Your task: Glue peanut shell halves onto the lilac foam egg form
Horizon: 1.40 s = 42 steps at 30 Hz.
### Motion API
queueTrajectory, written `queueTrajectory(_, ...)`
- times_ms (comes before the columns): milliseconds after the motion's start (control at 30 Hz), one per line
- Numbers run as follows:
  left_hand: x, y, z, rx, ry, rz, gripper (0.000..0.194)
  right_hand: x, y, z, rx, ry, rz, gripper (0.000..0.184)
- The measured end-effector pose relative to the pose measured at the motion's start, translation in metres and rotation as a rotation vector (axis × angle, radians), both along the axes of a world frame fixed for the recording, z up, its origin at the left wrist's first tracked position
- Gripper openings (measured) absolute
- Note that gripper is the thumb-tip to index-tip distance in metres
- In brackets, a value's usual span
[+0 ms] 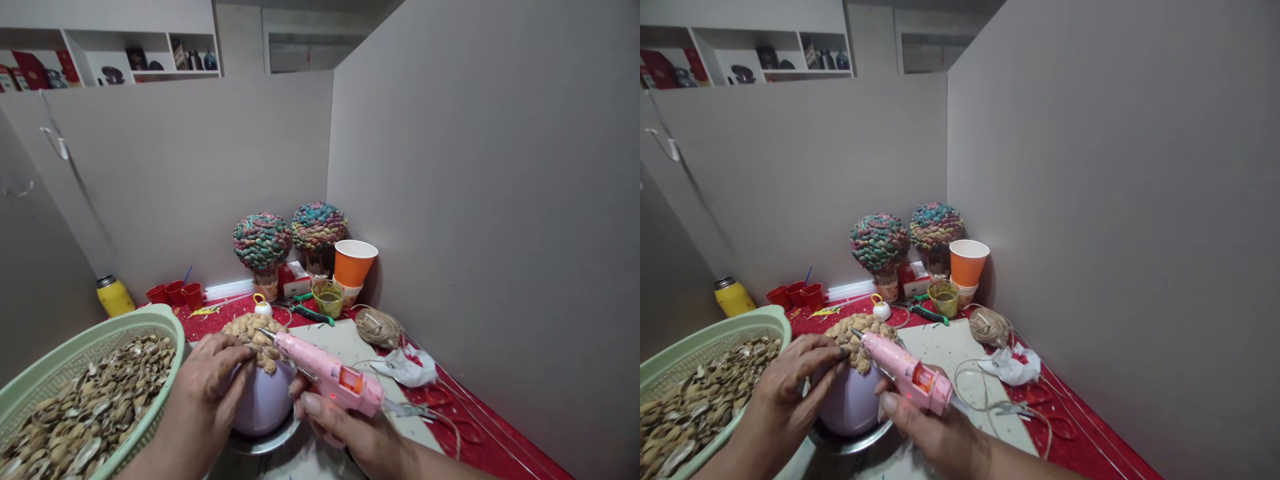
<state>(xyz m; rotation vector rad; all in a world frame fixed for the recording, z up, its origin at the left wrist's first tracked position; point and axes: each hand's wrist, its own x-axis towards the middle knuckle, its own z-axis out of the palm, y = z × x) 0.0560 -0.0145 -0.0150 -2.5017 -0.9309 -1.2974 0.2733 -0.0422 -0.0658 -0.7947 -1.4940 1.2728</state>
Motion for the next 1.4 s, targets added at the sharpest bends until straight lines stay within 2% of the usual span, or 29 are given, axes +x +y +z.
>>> queueTrajectory(200, 0.002, -0.002, 0.001, -0.038, 0.011, 0.051, 0.013, 0.0, 0.002, -0.001, 0.02, -0.013, 0.022, 0.048)
queueTrajectory(467, 0.002, -0.002, 0.003, -0.054, 0.021, 0.054, 0.014, 0.003, 0.003, -0.01, -0.012, -0.042, -0.006, 0.05)
queueTrajectory(767, -0.002, 0.002, 0.002, 0.024, 0.057, 0.088, 0.015, 0.002, 0.004, -0.006, 0.005, -0.022, -0.007, 0.05)
queueTrajectory(1067, -0.003, 0.001, 0.003, 0.045, 0.089, 0.062, 0.015, 0.001, 0.003, -0.007, 0.006, -0.018, -0.01, 0.05)
queueTrajectory(1233, 0.0, -0.003, 0.004, -0.008, 0.085, 0.049, 0.016, 0.003, 0.003, -0.006, -0.011, -0.036, -0.005, 0.05)
queueTrajectory(1400, 0.0, -0.005, 0.005, -0.115, -0.011, 0.06, 0.012, 0.002, 0.003, -0.009, -0.037, -0.04, -0.017, 0.05)
